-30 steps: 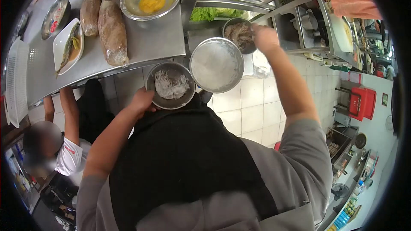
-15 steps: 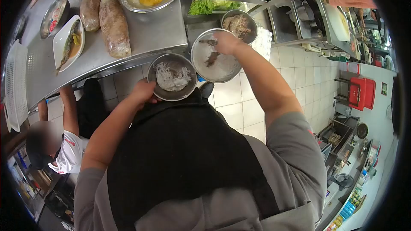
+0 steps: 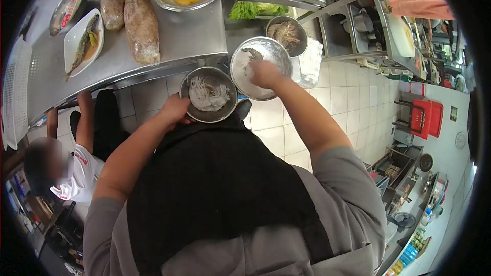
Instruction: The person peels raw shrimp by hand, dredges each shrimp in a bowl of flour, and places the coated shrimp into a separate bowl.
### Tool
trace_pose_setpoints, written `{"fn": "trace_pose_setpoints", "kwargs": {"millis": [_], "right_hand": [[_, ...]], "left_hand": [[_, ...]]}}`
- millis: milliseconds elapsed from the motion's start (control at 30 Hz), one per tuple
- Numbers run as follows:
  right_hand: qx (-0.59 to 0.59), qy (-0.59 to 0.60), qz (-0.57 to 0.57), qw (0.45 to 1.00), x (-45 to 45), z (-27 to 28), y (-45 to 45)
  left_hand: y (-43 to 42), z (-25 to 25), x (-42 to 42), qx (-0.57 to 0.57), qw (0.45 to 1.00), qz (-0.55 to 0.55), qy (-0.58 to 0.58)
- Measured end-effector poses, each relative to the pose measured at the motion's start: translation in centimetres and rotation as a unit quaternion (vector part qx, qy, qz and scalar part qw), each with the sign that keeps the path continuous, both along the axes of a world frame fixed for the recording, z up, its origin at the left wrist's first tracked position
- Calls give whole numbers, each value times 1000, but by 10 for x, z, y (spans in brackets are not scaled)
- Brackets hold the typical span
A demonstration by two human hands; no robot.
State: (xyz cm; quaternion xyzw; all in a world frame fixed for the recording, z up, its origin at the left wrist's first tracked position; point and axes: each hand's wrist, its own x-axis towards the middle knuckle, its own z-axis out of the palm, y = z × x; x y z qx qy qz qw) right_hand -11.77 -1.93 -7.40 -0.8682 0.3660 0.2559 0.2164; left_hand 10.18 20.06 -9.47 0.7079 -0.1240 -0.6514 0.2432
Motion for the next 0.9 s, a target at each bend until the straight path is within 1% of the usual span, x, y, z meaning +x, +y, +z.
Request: {"fn": "trace_pose_setpoints", "kwargs": {"millis": [33,100,167,200,233,333,433,533,567,600,667,700,733,767,800,833,867,900], "right_hand": [[-84,-32,59,994,-7,-6,-6],[-245,-100,168,950,-26,-25,-16],[-190,-32,152,970,-32,-41,-12],[-162,2,145,976,-29,-37,-10],[-118,-4,100,988,-28,-31,-6],[-22,106,72,992,-21,-24,3],[68,115,99,986,-21,-9,-1],[49,37,110,992,-28,2,-19],[115,30,104,987,-28,11,-37],[150,29,38,988,-29,9,-41],[218,24,-95,971,-30,2,-47],[47,-26,81,995,-40,-45,-62],[31,-43,50,997,-44,-42,-58],[22,-64,23,997,-44,-43,-45],[45,-28,15,998,-38,-50,-38],[73,-18,6,997,-34,-56,-28],[35,-43,-16,998,-30,-50,-10],[15,-81,-50,995,-29,-61,-1]], "left_hand": [[0,0,-1,-1,1000,2,4],[1,2,0,1,1000,2,9],[1,2,-3,12,1000,5,3],[-1,2,-4,16,1000,8,0],[0,0,-3,16,1000,9,-4],[-1,0,-5,12,1000,7,-13],[0,8,-7,9,1000,-3,-8],[3,10,-6,12,1000,-6,19],[4,11,-7,14,1000,-8,21],[3,12,-10,14,1000,-12,25],[-5,36,-18,6,1000,-17,0],[-6,46,-21,5,1000,-14,-17],[-4,29,-21,0,1000,-21,-9],[2,-3,-17,0,1000,-22,-6],[7,-29,-13,-23,994,-102,-16],[2,-10,-16,-20,994,-107,-17],[-3,10,-19,-16,993,-112,-18],[3,-16,-24,-62,994,-87,-7]]}}
